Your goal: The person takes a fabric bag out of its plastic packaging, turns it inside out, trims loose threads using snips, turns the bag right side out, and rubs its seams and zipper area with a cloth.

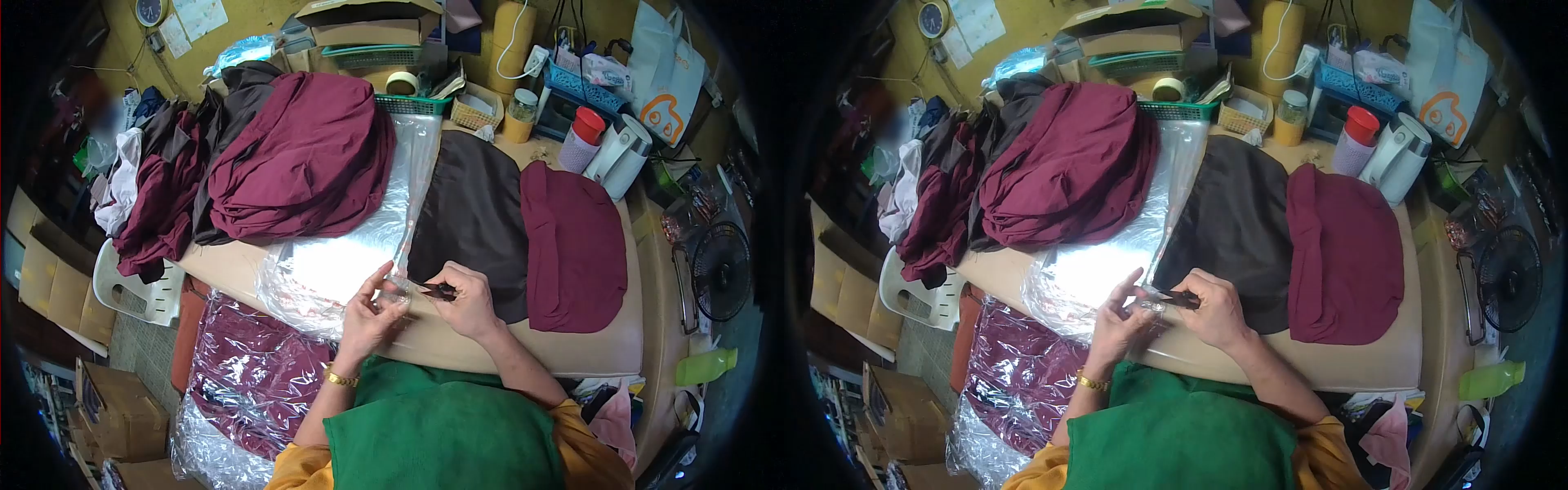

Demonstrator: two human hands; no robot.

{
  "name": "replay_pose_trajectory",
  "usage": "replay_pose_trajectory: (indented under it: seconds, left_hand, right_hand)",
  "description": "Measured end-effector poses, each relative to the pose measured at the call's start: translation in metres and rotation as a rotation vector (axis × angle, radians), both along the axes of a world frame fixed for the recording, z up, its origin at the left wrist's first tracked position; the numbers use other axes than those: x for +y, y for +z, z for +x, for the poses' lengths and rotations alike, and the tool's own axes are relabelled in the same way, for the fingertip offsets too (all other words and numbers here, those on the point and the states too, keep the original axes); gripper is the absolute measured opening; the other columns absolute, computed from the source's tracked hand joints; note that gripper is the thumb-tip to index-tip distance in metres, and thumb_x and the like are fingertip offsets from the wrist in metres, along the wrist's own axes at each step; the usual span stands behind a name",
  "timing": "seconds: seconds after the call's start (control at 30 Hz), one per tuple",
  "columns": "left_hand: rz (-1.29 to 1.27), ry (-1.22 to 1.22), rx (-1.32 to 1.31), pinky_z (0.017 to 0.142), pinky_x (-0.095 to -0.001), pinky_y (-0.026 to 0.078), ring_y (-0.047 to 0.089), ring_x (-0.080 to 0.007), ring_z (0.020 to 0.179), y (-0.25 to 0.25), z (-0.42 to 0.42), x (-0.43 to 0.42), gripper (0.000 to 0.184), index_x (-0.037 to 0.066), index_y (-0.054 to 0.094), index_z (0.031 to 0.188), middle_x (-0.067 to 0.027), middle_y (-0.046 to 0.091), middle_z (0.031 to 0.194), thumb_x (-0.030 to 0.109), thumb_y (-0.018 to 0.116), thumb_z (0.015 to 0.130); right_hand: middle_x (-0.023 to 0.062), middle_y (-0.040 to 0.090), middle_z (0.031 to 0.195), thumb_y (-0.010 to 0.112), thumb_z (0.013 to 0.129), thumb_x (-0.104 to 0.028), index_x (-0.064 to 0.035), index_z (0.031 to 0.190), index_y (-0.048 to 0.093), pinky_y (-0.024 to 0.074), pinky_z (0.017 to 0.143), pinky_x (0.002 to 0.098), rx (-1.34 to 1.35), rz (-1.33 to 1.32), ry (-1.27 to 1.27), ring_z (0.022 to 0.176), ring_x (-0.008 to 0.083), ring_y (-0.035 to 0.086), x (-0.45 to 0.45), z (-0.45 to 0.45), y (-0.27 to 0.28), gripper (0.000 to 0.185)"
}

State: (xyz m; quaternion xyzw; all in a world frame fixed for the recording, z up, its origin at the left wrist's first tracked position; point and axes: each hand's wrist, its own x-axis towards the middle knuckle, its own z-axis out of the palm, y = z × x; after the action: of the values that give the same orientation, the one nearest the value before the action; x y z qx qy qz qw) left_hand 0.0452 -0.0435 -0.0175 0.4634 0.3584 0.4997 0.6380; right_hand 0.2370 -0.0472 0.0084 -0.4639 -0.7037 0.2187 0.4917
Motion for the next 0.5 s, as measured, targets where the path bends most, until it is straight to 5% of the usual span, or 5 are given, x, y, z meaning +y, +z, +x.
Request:
replay_pose_trajectory:
  seconds: [0.1,0.23,0.33,0.5]
  left_hand:
    - [0.053,0.107,0.046,0.059,-0.0176,0.048,0.052,-0.002,0.067,0.004,0.016,-0.004,0.053,0.0,0.054,0.136,0.0002,0.051,0.108,0.002,0.072,0.086]
    - [-0.099,0.118,-0.094,0.063,-0.0176,0.052,0.063,-0.0065,0.077,-0.008,0.02,0.007,0.024,-0.005,0.063,0.115,-0.0071,0.065,0.101,0.007,0.064,0.094]
    - [-0.257,0.09,-0.399,0.073,-0.0214,0.059,0.069,-0.0138,0.086,-0.003,0.023,0.006,0.016,-0.005,0.063,0.101,-0.0141,0.069,0.1,0.01,0.06,0.097]
    - [-0.264,0.002,-0.482,0.084,-0.0256,0.058,0.068,-0.0156,0.093,-0.001,0.017,0.004,0.021,-0.003,0.061,0.105,-0.0147,0.067,0.107,0.017,0.058,0.099]
  right_hand:
    - [0.0119,0.059,0.073,0.071,0.069,0.007,0.002,0.083,0.063,0.0472,0.055,0.033,0.011,-0.018,0.026,0.062,0.0233,0.062,-0.003,-0.005,-0.001,0.017]
    - [0.0117,0.058,0.071,0.072,0.068,0.008,0.0018,0.082,0.063,0.0477,0.055,0.033,-0.006,-0.016,0.006,0.062,0.0248,0.062,-0.005,-0.006,-0.002,0.017]
    - [0.0116,0.06,0.08,0.076,0.071,-0.001,-0.0008,0.088,0.064,0.0493,0.058,0.0347,-0.051,-0.062,0.012,0.064,0.0256,0.063,-0.008,-0.004,0.006,0.02]
    - [0.0085,0.056,0.095,0.077,0.079,-0.022,-0.0083,0.104,0.065,0.0511,0.065,0.0396,-0.251,0.068,-0.162,0.075,0.0246,0.063,-0.019,0.0,0.033,0.031]
